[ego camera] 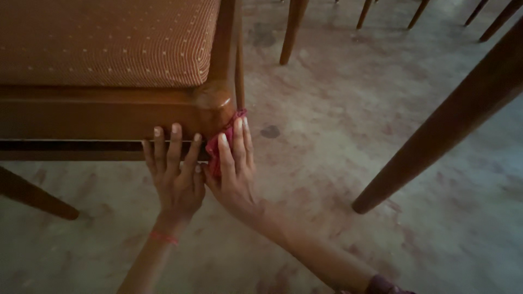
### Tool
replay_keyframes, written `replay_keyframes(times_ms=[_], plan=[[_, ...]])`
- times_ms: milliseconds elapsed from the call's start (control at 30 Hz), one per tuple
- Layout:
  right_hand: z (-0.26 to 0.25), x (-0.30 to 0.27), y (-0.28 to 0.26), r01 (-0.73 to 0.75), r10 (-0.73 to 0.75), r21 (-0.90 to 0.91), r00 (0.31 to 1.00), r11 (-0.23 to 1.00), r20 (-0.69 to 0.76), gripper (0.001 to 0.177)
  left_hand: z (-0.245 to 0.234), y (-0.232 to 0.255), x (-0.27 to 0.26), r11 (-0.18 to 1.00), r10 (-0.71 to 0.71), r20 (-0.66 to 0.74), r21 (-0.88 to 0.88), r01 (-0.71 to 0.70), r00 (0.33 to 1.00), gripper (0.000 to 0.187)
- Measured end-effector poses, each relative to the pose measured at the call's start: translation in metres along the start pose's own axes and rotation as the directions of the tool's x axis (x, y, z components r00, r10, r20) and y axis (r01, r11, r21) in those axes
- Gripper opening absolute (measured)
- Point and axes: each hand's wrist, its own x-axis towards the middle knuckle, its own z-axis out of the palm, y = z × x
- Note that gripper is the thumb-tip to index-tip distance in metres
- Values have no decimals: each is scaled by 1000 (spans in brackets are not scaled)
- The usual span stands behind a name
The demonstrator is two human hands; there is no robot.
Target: The person wipes the wooden frame and legs of a dining chair using a pink cloth. The person systematically cleans the front, sides, and back of the chair, including the legs and the area beneath the seat.
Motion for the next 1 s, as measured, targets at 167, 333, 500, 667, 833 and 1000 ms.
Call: replay_keyframes(times_ms=[167,333,500,667,833,1000], plan=[[16,-21,3,-48,45,-72,998,996,-43,61,7,9,-10,998,30,-39,-63,-32,999,51],[31,-71,10,-202,200,44,978,978,54,68,23,15,-36,998,30,15,-62,-29,999,52],[58,-105,35,-586,652,688,727,428,213,60,48,21,-62,999,33,1,-12,-33,999,60],[28,-109,45,-578,451,552,815,601,363,78,66,31,-81,998,4,21,-55,-3,1000,66],[18,-89,41,-714,556,367,697,596,452,83,58,44,-80,989,-47,97,-136,60,994,72],[25,-76,39,-360,324,448,933,818,158,87,53,63,-64,817,-403,101,-407,407,910,85]])
